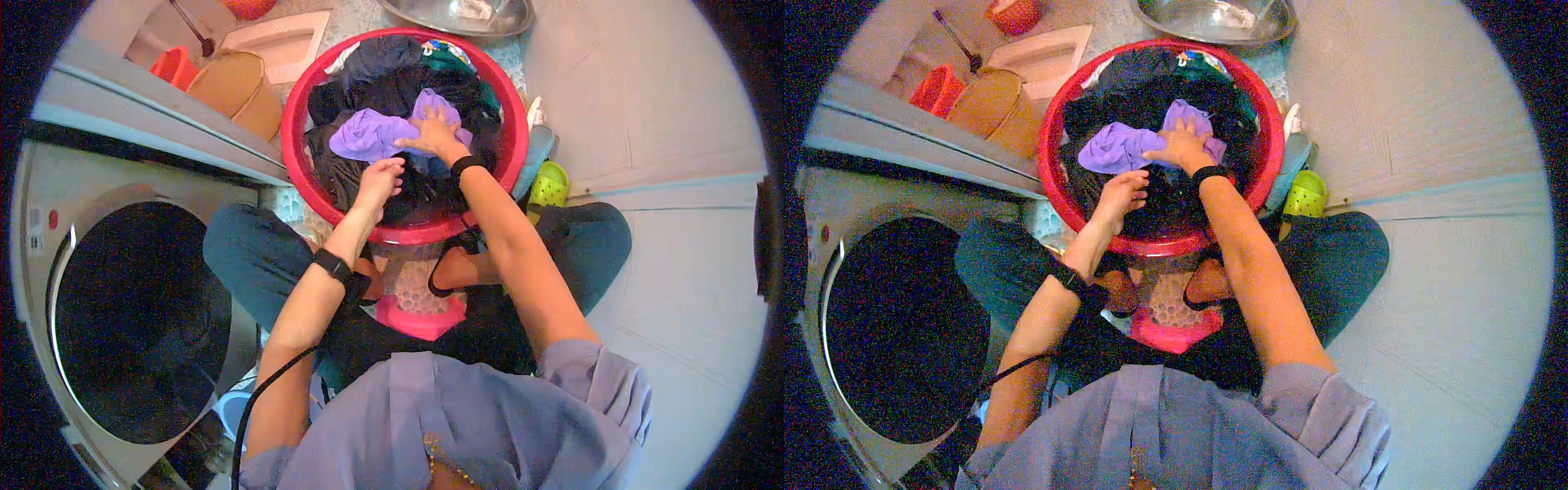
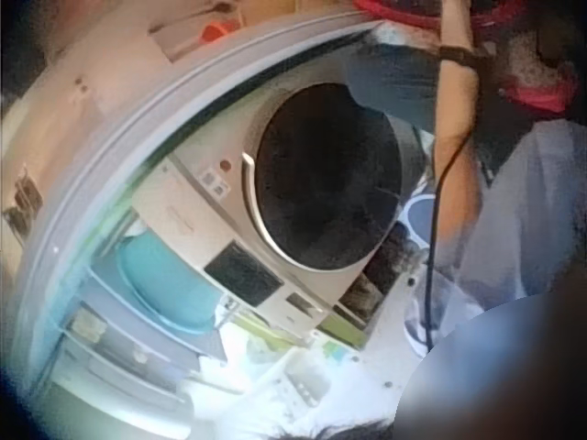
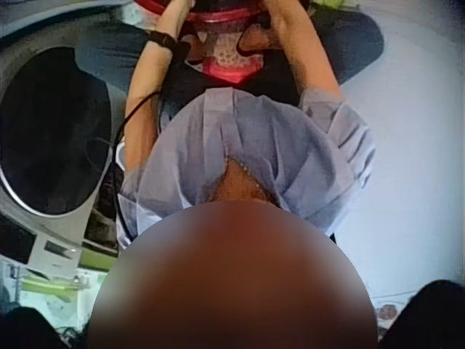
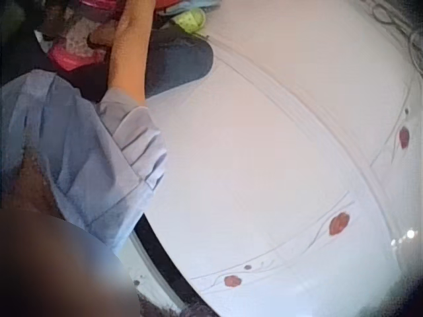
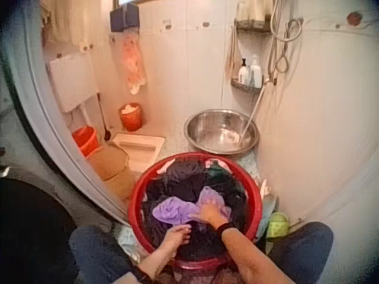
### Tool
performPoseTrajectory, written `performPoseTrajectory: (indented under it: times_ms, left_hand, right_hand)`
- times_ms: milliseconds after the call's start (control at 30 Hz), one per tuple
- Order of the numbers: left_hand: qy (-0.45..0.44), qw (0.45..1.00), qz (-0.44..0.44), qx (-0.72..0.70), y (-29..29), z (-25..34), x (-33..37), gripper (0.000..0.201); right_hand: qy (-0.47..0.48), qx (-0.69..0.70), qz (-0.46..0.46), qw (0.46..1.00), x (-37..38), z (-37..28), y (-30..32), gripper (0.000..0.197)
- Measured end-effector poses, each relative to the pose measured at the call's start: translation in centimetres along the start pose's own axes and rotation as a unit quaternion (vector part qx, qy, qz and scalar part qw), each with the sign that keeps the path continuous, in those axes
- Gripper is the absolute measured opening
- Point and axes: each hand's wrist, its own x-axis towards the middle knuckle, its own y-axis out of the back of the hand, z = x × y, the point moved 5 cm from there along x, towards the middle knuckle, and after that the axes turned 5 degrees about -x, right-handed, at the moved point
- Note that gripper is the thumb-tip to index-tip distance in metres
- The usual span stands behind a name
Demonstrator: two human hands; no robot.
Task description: Hand-washing various items of clothing in a basin with water and detergent.
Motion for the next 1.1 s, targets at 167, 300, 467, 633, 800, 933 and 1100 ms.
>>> performPoseTrajectory:
  times_ms: [167, 300, 467, 633, 800, 933, 1100]
  left_hand:
    - [-0.261, 0.87, -0.088, 0.408, -0.1, -2.4, 1.8, 0.027]
    - [-0.115, 0.693, -0.096, 0.705, -1.7, -3.2, -1.4, 0.043]
    - [-0.148, 0.566, -0.052, 0.809, 0.2, -4.2, -2.2, 0.047]
    - [-0.266, 0.535, 0.011, 0.802, 3.4, -3.5, 0.1, 0.026]
    - [-0.259, 0.52, 0.02, 0.814, 4.7, -3.3, 1.2, 0.026]
    - [-0.297, 0.535, 0.031, 0.79, 5.6, -4.0, 3.1, 0.025]
    - [-0.278, 0.628, 0.051, 0.725, 8.5, -4.7, 3.7, 0.027]
  right_hand:
    - [0.184, -0.091, 0.053, 0.977, -5.2, -4.8, 2.2, 0.036]
    - [0.149, -0.099, -0.072, 0.981, -10.0, -3.7, 1.1, 0.032]
    - [0.192, -0.165, -0.21, 0.945, -13.6, -3.7, -2.3, 0.036]
    - [0.131, -0.082, -0.238, 0.959, -11.5, -3.7, -5.4, 0.043]
    - [0.061, -0.184, -0.2, 0.96, -8.8, -3.6, -11.7, 0.038]
    - [-0.009, -0.175, -0.221, 0.959, -5.2, -1.3, -17.4, 0.039]
    - [0.052, -0.016, -0.338, 0.939, -6.9, -4.8, -10.6, 0.045]
